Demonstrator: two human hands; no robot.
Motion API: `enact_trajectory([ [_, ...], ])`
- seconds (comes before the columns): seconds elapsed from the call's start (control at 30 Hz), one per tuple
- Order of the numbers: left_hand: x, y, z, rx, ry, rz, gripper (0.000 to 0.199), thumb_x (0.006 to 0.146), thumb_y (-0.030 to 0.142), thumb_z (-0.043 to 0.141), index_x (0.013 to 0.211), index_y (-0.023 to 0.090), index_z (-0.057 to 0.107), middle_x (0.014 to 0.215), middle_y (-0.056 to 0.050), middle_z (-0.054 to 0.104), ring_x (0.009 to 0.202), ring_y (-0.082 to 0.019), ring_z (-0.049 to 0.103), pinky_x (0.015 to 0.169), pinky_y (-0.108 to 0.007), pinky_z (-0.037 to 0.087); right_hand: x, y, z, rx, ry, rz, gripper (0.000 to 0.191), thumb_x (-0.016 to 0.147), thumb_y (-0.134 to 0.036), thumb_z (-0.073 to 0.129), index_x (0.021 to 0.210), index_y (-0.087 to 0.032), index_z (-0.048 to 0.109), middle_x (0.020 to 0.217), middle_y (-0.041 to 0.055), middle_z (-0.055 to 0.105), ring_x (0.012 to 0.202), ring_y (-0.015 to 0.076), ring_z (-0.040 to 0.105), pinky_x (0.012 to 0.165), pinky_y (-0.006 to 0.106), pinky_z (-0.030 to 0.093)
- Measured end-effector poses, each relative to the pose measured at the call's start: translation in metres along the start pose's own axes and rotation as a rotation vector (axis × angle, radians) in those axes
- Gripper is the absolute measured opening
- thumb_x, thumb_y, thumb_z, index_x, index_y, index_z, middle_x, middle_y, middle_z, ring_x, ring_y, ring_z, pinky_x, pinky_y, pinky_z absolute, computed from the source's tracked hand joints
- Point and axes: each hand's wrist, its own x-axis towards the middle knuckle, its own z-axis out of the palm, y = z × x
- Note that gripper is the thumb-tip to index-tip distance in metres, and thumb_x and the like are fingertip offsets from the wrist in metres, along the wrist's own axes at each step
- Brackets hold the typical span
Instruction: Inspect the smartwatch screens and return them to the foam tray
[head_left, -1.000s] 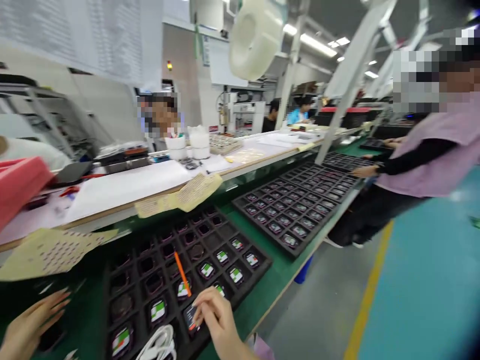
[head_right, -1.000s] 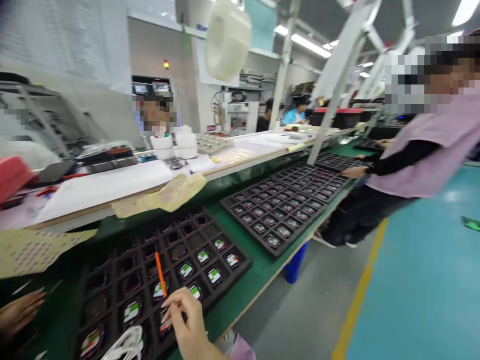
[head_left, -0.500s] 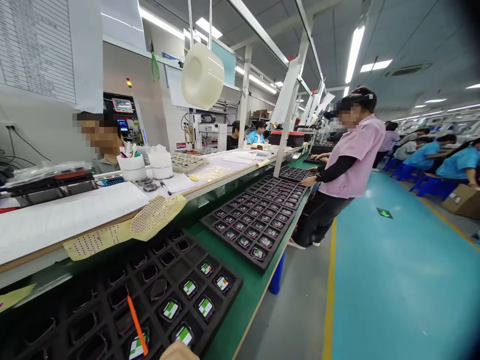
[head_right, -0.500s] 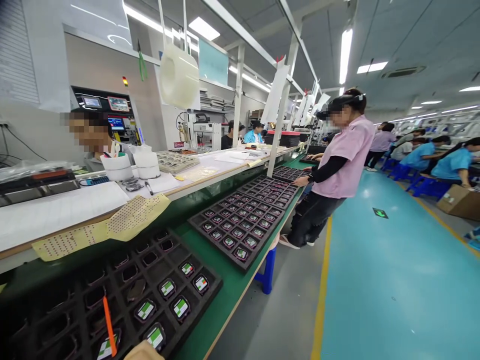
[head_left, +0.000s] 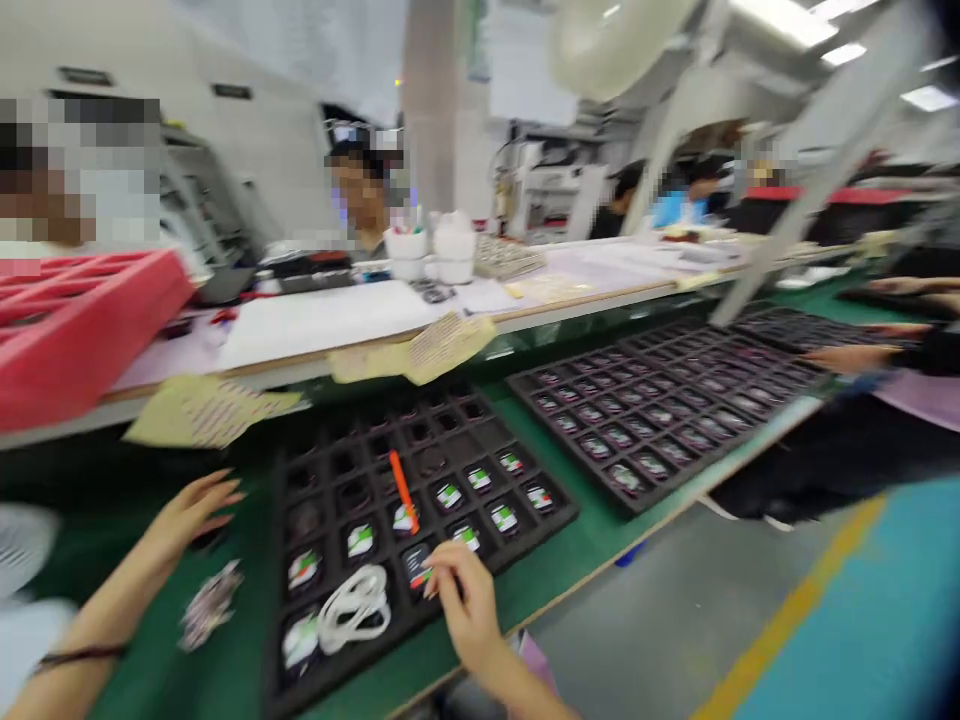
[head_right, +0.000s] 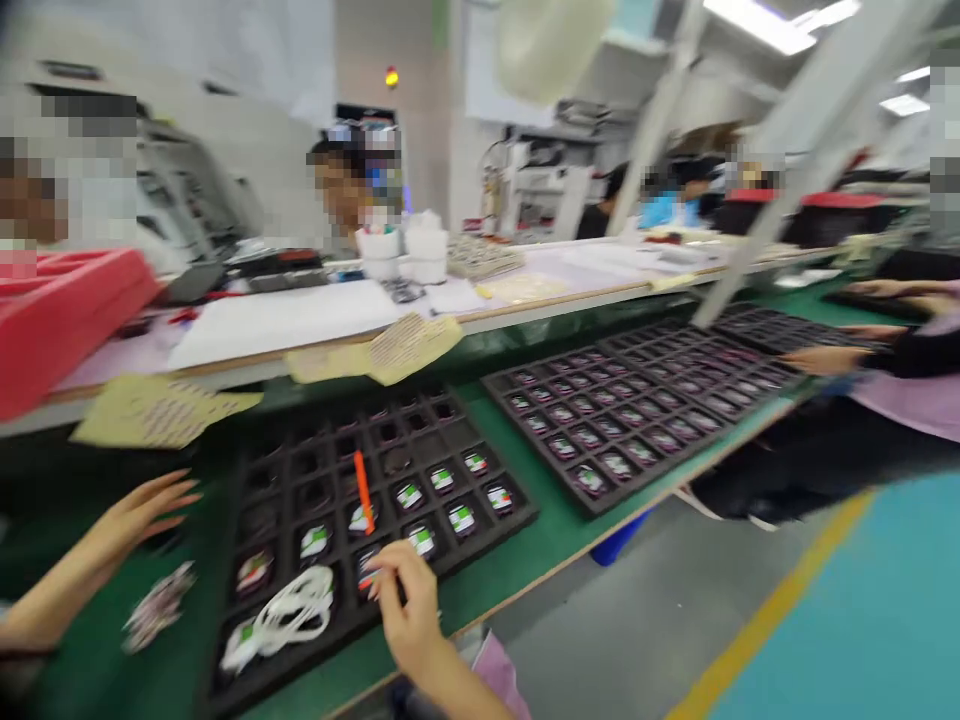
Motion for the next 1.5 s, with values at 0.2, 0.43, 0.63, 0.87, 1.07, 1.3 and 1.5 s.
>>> enact_trajectory([
  [0.2,-0.086,-0.030,-0.002,-0.099,-0.154,0.148,0.039,0.081,0.047,0.059,0.102,0.015,0.061,0.094,-0.007,0.067,0.081,-0.018,0.064,0.067,-0.026,0.048,0.001,-0.010,-0.001,-0.062,-0.143,0.027,0.017,0.090,-0.019,0.049,0.092,-0.029,0.063,0.085,0.0037,0.060,0.080,0.0216,0.058,0.070,0.036,0.047],
  [0.43,-0.158,-0.019,0.033,0.214,-0.348,0.475,0.022,0.083,0.038,0.061,0.093,0.019,0.063,0.091,-0.005,0.065,0.086,-0.020,0.059,0.079,-0.030,0.045,0.010,-0.016,0.011,-0.286,-0.507,-0.106,0.014,0.087,-0.028,0.060,0.100,-0.023,0.062,0.097,0.0065,0.059,0.094,0.0235,0.055,0.083,0.038,0.046],
  [0.63,-0.156,-0.021,0.050,0.267,-0.352,0.403,0.007,0.080,0.016,0.054,0.086,0.017,0.058,0.086,-0.004,0.063,0.073,-0.017,0.058,0.067,-0.027,0.043,0.009,-0.008,0.019,-0.418,-0.560,-0.167,0.012,0.088,-0.030,0.059,0.080,-0.021,0.061,0.083,0.0057,0.058,0.081,0.0224,0.055,0.074,0.037,0.044],
  [0.87,-0.168,-0.001,0.032,0.039,-0.345,0.328,0.009,0.077,0.019,0.054,0.085,0.017,0.058,0.077,-0.001,0.061,0.064,-0.012,0.054,0.060,-0.023,0.042,0.014,-0.033,0.008,-0.071,-0.397,-0.099,0.008,0.089,-0.020,0.057,0.081,-0.021,0.060,0.079,0.0043,0.066,0.076,0.0176,0.062,0.069,0.032,0.050],
  [1.07,-0.179,0.004,0.028,-0.584,-0.570,0.009,0.021,0.066,0.018,0.060,0.086,0.016,0.055,0.087,-0.001,0.062,0.083,-0.015,0.058,0.071,-0.024,0.046,0.013,-0.062,0.003,0.401,-0.393,0.101,0.007,0.092,-0.022,0.053,0.086,-0.020,0.057,0.074,0.0044,0.071,0.075,0.0195,0.069,0.067,0.036,0.055],
  [1.3,-0.196,0.009,0.043,-1.103,-0.647,-0.199,0.035,0.066,0.027,0.072,0.094,0.014,0.055,0.091,-0.007,0.067,0.081,-0.016,0.063,0.073,-0.027,0.047,0.014,-0.079,0.009,0.742,-0.352,0.337,0.020,0.092,-0.031,0.055,0.077,-0.023,0.043,0.045,-0.0095,0.054,0.045,0.0128,0.057,0.061,0.034,0.053],
  [1.5,-0.199,0.000,0.051,-1.076,-0.544,-0.134,0.052,0.057,0.034,0.086,0.089,0.017,0.049,0.082,0.000,0.064,0.067,-0.009,0.057,0.058,-0.018,0.041,0.020,-0.080,-0.001,0.759,-0.246,0.405,0.022,0.091,-0.033,0.057,0.075,-0.023,0.044,0.040,-0.0135,0.031,0.035,0.0082,0.031,0.048,0.023,0.042],
])
